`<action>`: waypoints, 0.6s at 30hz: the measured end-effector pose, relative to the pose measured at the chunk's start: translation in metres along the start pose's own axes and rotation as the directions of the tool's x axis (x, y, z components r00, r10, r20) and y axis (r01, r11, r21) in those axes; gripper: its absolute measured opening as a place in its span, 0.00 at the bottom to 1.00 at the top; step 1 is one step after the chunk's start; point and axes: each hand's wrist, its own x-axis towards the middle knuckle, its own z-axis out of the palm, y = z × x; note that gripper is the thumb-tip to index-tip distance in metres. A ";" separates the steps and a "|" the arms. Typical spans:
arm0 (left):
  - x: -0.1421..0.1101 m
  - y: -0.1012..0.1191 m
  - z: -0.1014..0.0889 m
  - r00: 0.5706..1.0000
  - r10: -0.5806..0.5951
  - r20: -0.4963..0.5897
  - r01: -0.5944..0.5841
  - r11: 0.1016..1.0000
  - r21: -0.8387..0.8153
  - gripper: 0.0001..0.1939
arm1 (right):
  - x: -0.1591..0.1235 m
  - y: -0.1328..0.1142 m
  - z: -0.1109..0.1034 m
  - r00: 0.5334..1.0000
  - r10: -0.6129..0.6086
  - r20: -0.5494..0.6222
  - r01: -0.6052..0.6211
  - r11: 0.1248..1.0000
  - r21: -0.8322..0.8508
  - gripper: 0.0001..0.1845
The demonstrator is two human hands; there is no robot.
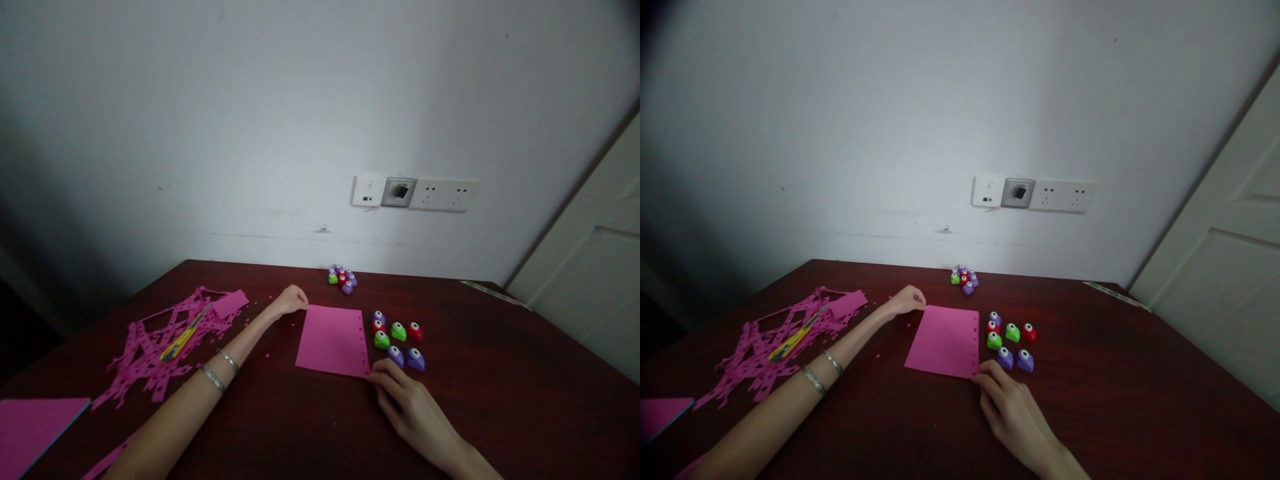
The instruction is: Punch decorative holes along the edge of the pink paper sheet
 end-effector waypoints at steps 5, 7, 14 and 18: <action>0.012 0.003 0.003 0.997 0.006 -0.072 -0.002 0.999 0.053 0.09 | 0.000 0.000 0.001 1.000 0.025 -0.003 -0.025 0.998 0.051 0.11; 0.023 0.011 0.004 0.994 0.026 -0.108 -0.017 0.996 0.085 0.11 | 0.000 0.001 0.001 0.999 0.032 0.004 -0.032 0.998 0.061 0.11; 0.081 0.036 0.018 0.979 0.111 -0.173 -0.081 0.982 0.168 0.15 | 0.002 0.003 -0.001 0.998 0.056 0.021 -0.058 0.991 0.123 0.11; 0.107 0.031 0.028 0.979 0.102 -0.176 -0.069 0.980 0.189 0.15 | 0.003 0.003 -0.002 0.997 0.075 0.018 -0.077 0.986 0.149 0.11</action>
